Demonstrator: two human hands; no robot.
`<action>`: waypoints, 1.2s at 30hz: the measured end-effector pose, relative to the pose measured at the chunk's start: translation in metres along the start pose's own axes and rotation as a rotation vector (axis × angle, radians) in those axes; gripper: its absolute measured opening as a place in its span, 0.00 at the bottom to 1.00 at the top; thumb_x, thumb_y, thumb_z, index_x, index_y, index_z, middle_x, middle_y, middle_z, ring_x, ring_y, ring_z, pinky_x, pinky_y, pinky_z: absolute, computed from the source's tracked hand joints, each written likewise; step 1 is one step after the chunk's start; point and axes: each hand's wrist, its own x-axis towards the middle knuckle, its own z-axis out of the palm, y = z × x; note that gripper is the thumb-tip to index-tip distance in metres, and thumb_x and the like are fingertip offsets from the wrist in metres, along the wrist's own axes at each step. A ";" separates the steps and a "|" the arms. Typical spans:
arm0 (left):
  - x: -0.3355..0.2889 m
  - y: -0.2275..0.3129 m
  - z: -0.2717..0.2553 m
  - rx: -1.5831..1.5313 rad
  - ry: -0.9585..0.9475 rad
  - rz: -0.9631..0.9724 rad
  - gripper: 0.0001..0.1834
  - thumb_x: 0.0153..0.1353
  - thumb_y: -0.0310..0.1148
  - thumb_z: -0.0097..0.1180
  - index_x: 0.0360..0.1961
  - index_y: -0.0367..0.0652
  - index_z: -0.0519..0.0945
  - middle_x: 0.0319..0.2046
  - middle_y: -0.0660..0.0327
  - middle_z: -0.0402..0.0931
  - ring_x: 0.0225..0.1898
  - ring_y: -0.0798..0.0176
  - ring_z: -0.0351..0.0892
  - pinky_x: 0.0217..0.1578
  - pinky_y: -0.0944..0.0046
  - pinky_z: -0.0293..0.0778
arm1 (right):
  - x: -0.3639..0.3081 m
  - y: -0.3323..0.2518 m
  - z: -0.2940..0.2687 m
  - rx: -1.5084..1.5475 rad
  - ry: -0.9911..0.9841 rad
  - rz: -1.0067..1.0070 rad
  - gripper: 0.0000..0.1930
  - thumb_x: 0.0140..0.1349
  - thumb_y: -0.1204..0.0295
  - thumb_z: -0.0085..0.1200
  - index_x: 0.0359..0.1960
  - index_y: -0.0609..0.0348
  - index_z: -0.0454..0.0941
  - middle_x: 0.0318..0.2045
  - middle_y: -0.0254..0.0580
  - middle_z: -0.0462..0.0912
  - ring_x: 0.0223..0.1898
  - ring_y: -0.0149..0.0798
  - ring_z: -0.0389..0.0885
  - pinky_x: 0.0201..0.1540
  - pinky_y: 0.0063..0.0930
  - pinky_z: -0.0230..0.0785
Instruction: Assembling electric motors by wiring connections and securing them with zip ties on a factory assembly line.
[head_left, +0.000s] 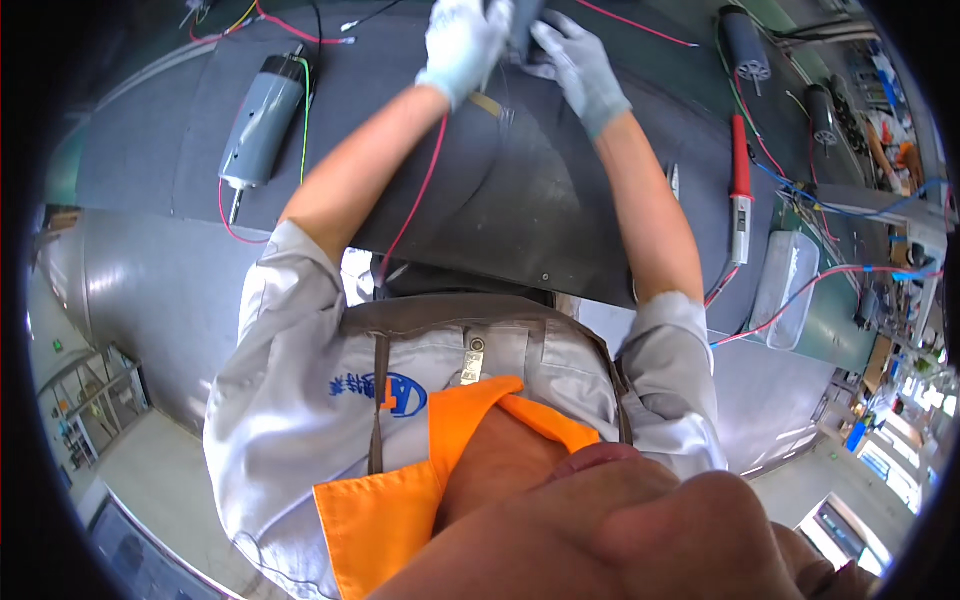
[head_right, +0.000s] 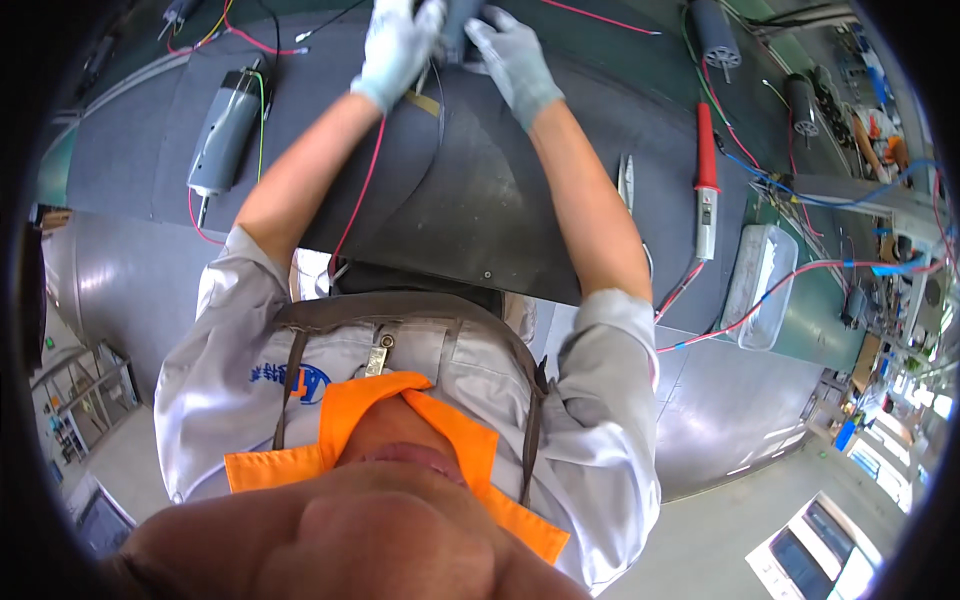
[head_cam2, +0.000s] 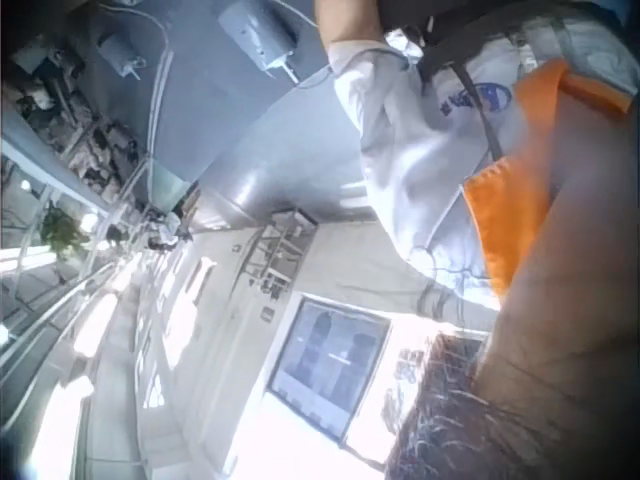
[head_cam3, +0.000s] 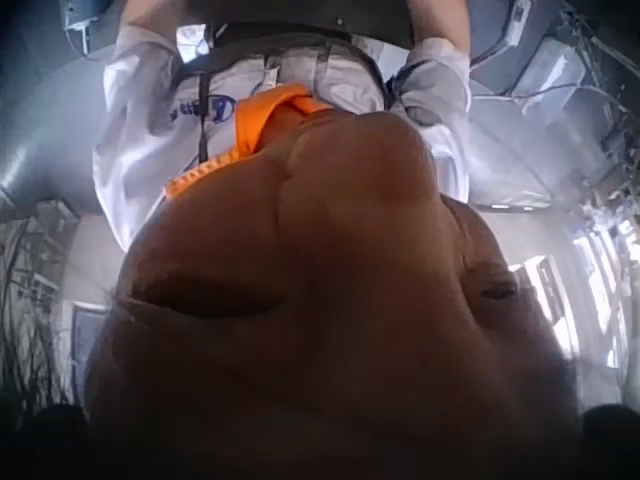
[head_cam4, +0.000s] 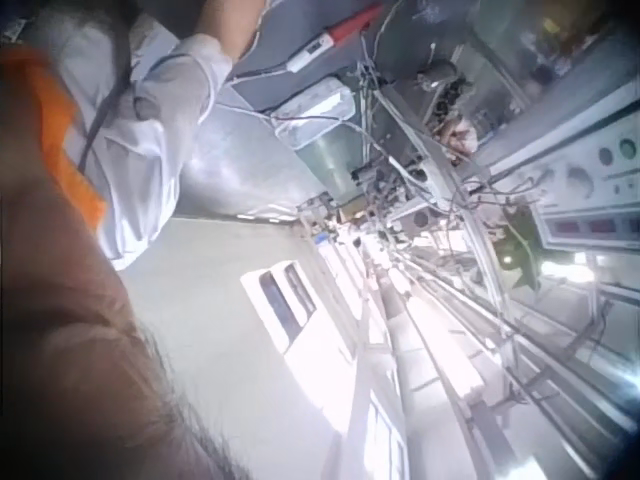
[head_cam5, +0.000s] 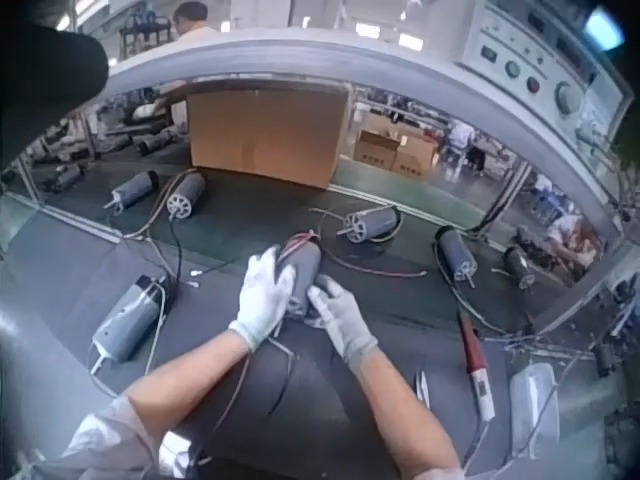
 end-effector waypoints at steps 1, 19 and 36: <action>0.026 -0.009 0.016 -0.118 -0.313 -0.275 0.17 0.71 0.33 0.51 0.55 0.33 0.76 0.40 0.57 0.80 0.46 0.63 0.78 0.48 0.61 0.74 | 0.015 0.009 -0.002 0.153 -0.003 -0.016 0.21 0.70 0.65 0.57 0.59 0.67 0.74 0.44 0.38 0.82 0.42 0.25 0.77 0.46 0.24 0.74; -0.075 0.030 -0.178 -1.541 -0.951 -1.221 0.20 0.74 0.38 0.50 0.58 0.32 0.73 0.35 0.63 0.74 0.37 0.66 0.75 0.40 0.63 0.72 | -0.184 -0.034 -0.325 0.167 0.863 -0.403 0.22 0.68 0.75 0.57 0.62 0.56 0.66 0.43 0.52 0.84 0.38 0.43 0.85 0.38 0.38 0.79; -0.035 0.082 -0.156 -1.457 -0.857 -0.949 0.17 0.72 0.38 0.55 0.51 0.34 0.80 0.36 0.62 0.83 0.39 0.71 0.82 0.46 0.70 0.77 | -0.197 -0.031 -0.018 0.111 0.011 -0.254 0.28 0.66 0.69 0.59 0.63 0.78 0.69 0.29 0.49 0.86 0.31 0.38 0.85 0.37 0.29 0.77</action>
